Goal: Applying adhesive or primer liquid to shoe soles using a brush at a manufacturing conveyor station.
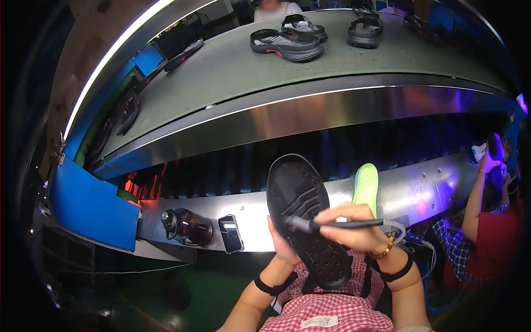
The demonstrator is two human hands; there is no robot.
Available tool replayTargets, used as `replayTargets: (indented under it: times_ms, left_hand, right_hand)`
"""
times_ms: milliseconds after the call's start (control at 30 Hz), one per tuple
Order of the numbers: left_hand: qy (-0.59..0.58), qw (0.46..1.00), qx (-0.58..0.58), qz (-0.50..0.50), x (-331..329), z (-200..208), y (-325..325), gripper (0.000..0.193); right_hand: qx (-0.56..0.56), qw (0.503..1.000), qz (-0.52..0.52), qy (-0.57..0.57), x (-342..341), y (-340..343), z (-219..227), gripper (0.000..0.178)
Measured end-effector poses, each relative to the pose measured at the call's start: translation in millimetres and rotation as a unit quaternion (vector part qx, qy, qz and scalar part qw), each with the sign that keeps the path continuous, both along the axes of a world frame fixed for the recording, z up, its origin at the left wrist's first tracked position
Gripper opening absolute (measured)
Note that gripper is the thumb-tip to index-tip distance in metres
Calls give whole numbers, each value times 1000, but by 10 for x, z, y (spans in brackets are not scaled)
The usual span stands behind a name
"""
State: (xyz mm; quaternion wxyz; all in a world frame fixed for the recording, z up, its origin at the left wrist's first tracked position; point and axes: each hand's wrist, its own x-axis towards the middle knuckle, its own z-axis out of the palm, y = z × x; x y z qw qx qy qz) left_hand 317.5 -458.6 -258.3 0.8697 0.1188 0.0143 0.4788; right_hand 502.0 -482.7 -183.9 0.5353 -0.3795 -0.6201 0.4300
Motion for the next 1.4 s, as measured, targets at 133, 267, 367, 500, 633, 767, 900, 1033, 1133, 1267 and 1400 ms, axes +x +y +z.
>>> replayTargets:
  times_ms: [133,267,367,500,633,767,900,1033,1133,1267,1400]
  left_hand:
    - [-8,995,-79,52,0,130,32,97]
    - [77,993,83,28,47,273,100,111]
    - [126,986,80,75,49,338,135,112]
    - [92,985,82,124,19,384,165,113]
    - [60,984,60,160,9,399,203,112]
    - [-40,984,104,142,-24,446,242,110]
    - [-16,981,122,153,-91,519,279,114]
    - [-38,979,141,143,-143,587,316,114]
    - [-61,976,162,134,-167,622,338,114]
    - [-21,973,188,134,-215,677,337,102]
    - [-10,972,199,127,-242,706,342,99]
  right_hand:
    - [125,980,96,-118,1,-30,38,19]
    - [107,986,130,-1,32,-31,74,22]
    - [137,985,53,-91,56,-49,62,20]
    - [142,977,152,-47,85,-53,58,18]
    - [129,988,33,-77,93,-69,77,19]
    - [207,957,182,-92,113,-119,99,20]
    - [153,978,11,-143,182,-146,86,21]
    - [156,967,141,-144,231,-211,57,23]
    - [97,992,78,-8,225,-255,20,23]
    - [81,980,149,-105,255,-285,-37,23]
    - [54,981,161,90,322,-300,-79,25]
